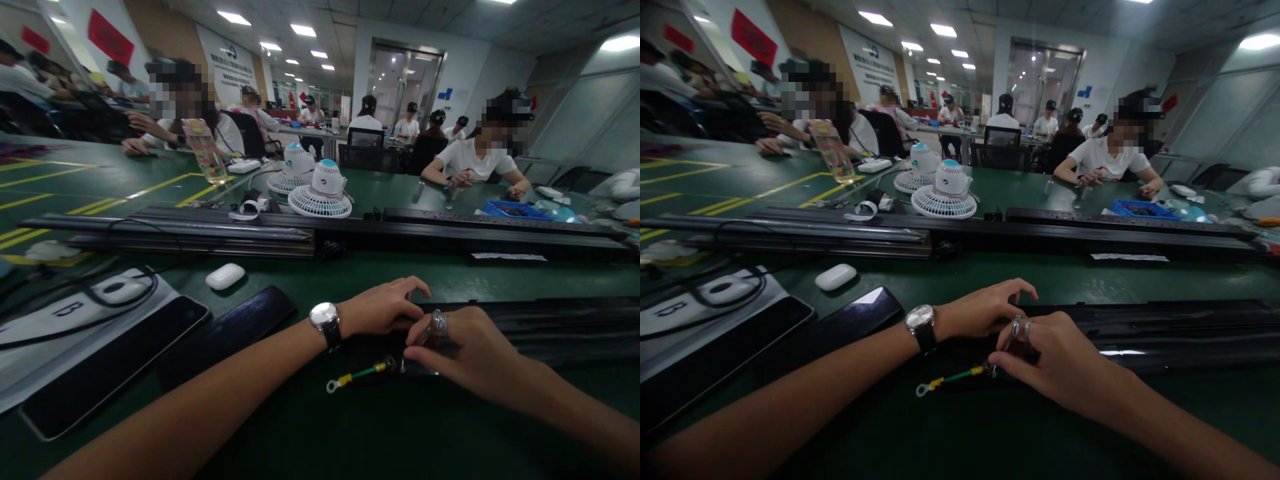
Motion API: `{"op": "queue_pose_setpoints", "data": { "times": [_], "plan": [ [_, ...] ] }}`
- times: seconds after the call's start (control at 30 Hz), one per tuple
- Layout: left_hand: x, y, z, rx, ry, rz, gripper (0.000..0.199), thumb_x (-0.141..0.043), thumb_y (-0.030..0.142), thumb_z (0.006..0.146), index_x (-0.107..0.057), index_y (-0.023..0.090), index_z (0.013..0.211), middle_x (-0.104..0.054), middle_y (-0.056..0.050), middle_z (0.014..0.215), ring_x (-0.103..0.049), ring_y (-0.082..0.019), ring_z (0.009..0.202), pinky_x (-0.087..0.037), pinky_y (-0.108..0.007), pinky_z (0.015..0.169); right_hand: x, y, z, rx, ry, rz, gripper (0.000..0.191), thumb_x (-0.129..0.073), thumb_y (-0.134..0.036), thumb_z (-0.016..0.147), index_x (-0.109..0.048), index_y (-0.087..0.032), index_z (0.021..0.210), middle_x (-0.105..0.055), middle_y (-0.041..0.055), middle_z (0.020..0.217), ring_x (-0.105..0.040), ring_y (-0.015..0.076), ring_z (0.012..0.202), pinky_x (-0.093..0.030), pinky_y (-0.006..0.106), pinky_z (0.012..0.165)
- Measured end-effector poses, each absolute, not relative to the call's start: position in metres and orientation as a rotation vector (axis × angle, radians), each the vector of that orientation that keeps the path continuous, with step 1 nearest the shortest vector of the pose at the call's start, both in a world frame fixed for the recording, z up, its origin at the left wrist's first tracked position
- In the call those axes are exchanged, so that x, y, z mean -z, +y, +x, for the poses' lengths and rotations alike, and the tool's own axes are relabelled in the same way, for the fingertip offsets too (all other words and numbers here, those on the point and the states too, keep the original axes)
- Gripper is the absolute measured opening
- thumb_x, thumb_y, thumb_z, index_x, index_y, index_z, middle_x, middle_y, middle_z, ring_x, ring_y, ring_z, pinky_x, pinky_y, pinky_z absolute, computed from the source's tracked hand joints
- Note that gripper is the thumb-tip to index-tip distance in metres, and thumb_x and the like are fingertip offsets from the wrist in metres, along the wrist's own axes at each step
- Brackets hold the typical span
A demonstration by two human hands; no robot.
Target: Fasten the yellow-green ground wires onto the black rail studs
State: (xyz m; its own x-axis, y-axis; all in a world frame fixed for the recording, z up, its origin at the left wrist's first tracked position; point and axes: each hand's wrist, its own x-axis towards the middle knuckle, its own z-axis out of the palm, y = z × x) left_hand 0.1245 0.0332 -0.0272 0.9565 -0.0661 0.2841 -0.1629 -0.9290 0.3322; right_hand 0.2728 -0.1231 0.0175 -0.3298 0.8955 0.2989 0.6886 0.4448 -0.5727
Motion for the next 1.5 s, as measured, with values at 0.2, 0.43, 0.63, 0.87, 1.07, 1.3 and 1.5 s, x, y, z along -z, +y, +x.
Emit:
{"op": "queue_pose_setpoints", "data": {
  "times": [0.2, 0.43, 0.63, 0.87, 1.07, 1.3, 1.5],
  "plan": [
    [0.029, 0.034, 0.126, -0.377, -0.143, 2.739, 0.019, -0.068, 0.019, 0.092, -0.070, 0.022, 0.112, -0.048, -0.009, 0.143, -0.057, -0.019, 0.106, -0.051, -0.033, 0.090, -0.013, -0.121, 0.271, -0.365, -2.134, -1.315, 0.008, -0.072, -0.027, 0.093, -0.075, -0.020, 0.091, -0.077, -0.0008, 0.079, -0.073, 0.0144, 0.066, -0.052, 0.024, 0.063],
    [0.033, 0.033, 0.126, -0.393, -0.137, 2.770, 0.016, -0.070, 0.018, 0.092, -0.071, 0.023, 0.107, -0.051, -0.007, 0.139, -0.055, -0.022, 0.118, -0.049, -0.034, 0.096, -0.010, -0.121, 0.268, -0.375, -2.148, -1.307, 0.007, -0.070, -0.026, 0.093, -0.076, -0.021, 0.093, -0.079, 0.0007, 0.084, -0.075, 0.0170, 0.072, -0.054, 0.025, 0.064],
    [0.032, 0.032, 0.125, -0.402, -0.128, 2.807, 0.024, -0.072, 0.018, 0.090, -0.068, 0.023, 0.113, -0.053, -0.008, 0.139, -0.057, -0.022, 0.117, -0.048, -0.034, 0.097, -0.007, -0.120, 0.265, -0.358, -2.172, -1.297, 0.006, -0.072, -0.026, 0.092, -0.076, -0.022, 0.092, -0.078, 0.0009, 0.083, -0.074, 0.0172, 0.071, -0.054, 0.026, 0.066],
    [0.028, 0.034, 0.123, -0.424, -0.138, 2.869, 0.017, -0.070, 0.019, 0.092, -0.069, 0.021, 0.109, -0.058, -0.009, 0.131, -0.058, -0.023, 0.112, -0.049, -0.037, 0.095, -0.007, -0.118, 0.262, -0.366, -2.246, -1.407, 0.007, -0.074, -0.025, 0.090, -0.076, -0.020, 0.095, -0.078, 0.0025, 0.089, -0.074, 0.0195, 0.081, -0.054, 0.030, 0.074],
    [0.025, 0.035, 0.122, -0.391, -0.141, 2.897, 0.020, -0.072, 0.017, 0.090, -0.069, 0.022, 0.109, -0.059, -0.008, 0.129, -0.057, -0.022, 0.113, -0.049, -0.036, 0.095, -0.017, -0.119, 0.259, -0.413, -2.321, -1.406, 0.008, -0.070, -0.025, 0.094, -0.074, -0.020, 0.098, -0.077, 0.0027, 0.094, -0.072, 0.0197, 0.087, -0.054, 0.030, 0.079],
    [0.024, 0.035, 0.123, -0.356, -0.160, 2.856, 0.015, -0.069, 0.018, 0.092, -0.071, 0.021, 0.106, -0.059, -0.008, 0.130, -0.057, -0.023, 0.113, -0.048, -0.037, 0.095, -0.028, -0.119, 0.275, -0.396, -2.517, -1.188, 0.014, -0.061, -0.024, 0.102, -0.070, -0.024, 0.111, -0.076, 0.0005, 0.107, -0.070, 0.0191, 0.100, -0.049, 0.034, 0.093],
    [0.028, 0.033, 0.126, -0.359, -0.119, 2.814, 0.018, -0.068, 0.021, 0.094, -0.068, 0.021, 0.112, -0.058, -0.008, 0.132, -0.056, -0.023, 0.118, -0.046, -0.037, 0.096, -0.032, -0.116, 0.285, -0.371, -2.427, -1.419, 0.009, -0.066, -0.025, 0.097, -0.073, -0.021, 0.101, -0.078, 0.0026, 0.099, -0.073, 0.0214, 0.092, -0.051, 0.033, 0.084]
  ]
}}
